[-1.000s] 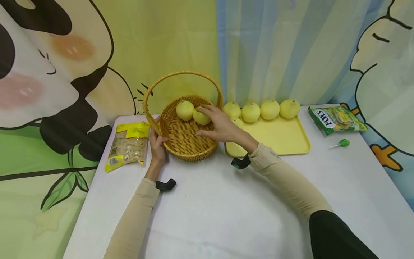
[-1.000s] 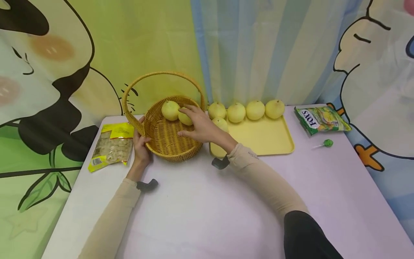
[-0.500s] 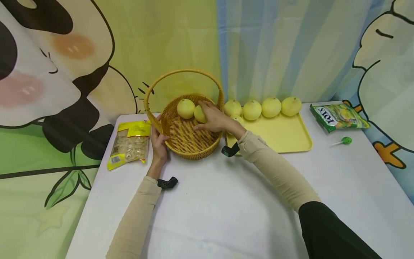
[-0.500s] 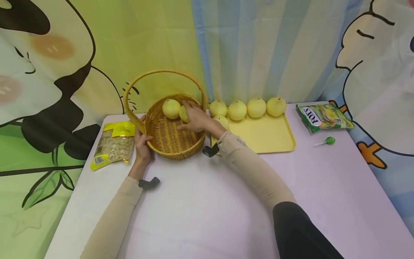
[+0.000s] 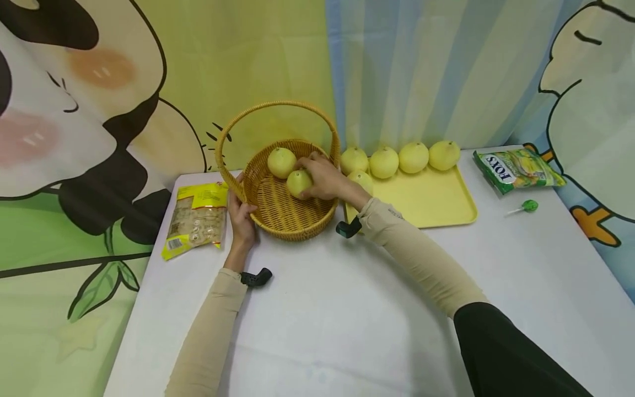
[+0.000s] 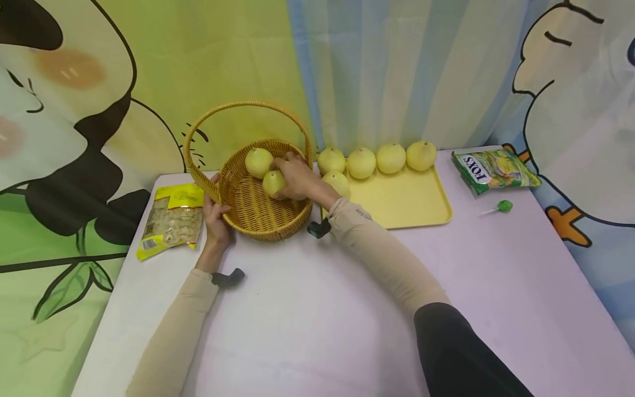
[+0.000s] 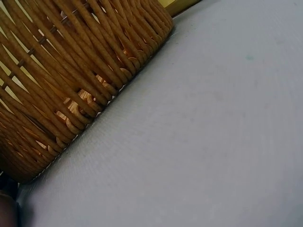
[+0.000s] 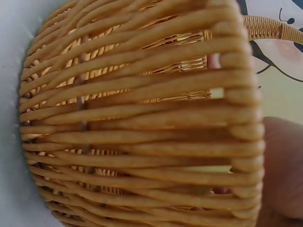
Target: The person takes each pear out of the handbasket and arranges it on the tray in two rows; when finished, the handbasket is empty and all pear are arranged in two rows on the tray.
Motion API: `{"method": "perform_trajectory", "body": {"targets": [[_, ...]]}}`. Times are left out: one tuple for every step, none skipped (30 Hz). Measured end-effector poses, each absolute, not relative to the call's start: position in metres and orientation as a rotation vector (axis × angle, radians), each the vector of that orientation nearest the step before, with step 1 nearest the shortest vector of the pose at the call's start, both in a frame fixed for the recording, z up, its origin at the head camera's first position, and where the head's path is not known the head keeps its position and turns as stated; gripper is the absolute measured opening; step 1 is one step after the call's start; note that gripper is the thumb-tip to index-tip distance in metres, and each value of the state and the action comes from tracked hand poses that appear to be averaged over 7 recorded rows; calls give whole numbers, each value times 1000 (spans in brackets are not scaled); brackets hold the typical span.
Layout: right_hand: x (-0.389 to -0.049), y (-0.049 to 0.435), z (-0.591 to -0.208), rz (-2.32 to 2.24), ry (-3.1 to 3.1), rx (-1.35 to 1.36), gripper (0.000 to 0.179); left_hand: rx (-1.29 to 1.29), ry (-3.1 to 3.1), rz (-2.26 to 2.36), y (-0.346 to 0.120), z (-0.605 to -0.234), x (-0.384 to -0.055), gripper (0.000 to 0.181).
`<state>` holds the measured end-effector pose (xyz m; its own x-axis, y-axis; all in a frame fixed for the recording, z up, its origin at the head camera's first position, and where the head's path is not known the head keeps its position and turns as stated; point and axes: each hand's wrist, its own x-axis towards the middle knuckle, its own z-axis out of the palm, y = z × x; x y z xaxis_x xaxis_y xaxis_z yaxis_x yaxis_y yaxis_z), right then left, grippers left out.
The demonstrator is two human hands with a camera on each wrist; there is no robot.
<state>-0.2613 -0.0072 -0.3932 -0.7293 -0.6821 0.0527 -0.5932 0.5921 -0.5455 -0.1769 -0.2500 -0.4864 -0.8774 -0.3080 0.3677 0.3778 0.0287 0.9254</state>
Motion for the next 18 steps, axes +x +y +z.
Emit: {"method": "perform_trajectory", "body": {"targets": [[-261,-7,-394,-832,2649,-1077,71,-69,-1841,-1896,-249,-486,-177,88],[-260,-6,-394,-850,2640,-1084,72,-67,-1843,-1894,-249,-486,-177,88],[-260,-6,-395,-865,2630,-1093,72,-63,-1847,-1890,-248,-486,-177,88],[-259,-6,-396,-875,2620,-1108,72,-58,-1854,-1884,-248,-486,-177,88],[-259,-6,-398,-887,2607,-1124,72,-53,-1858,-1879,-248,-486,-176,88],[-258,-5,-398,-908,2590,-1139,72,-46,-1863,-1874,-247,-486,-176,88],[-257,-5,-399,-937,2574,-1159,71,-41,-1868,-1869,-248,-486,-176,88],[-257,-5,-400,-963,2565,-1174,70,-40,-1871,-1867,-248,-486,-176,88],[-256,-4,-401,-987,2560,-1187,69,-41,-1871,-1867,-248,-486,-176,88],[-256,-2,-402,-1012,2561,-1205,67,-42,-1872,-1866,-248,-486,-176,88],[-256,-1,-404,-1039,2559,-1217,67,-44,-1872,-1866,-248,-486,-175,88],[-256,1,-404,-1081,2554,-1228,66,-45,-1870,-1866,-248,-486,-175,88],[-255,4,-405,-1128,2550,-1234,65,-46,-1868,-1866,-249,-486,-176,88],[-254,7,-406,-1196,2530,-1226,65,-48,-1864,-1867,-249,-486,-176,88],[-253,10,-406,-1276,2494,-1213,65,-51,-1858,-1872,-249,-486,-176,88],[-252,14,-407,-1366,2441,-1202,65,-52,-1858,-1870,-250,-487,-176,88],[-250,18,-406,-1461,2377,-1180,64,-53,-1856,-1871,-250,-487,-176,88],[-247,22,-404,-1542,2325,-1166,64,-54,-1856,-1870,-250,-487,-176,88]]}}
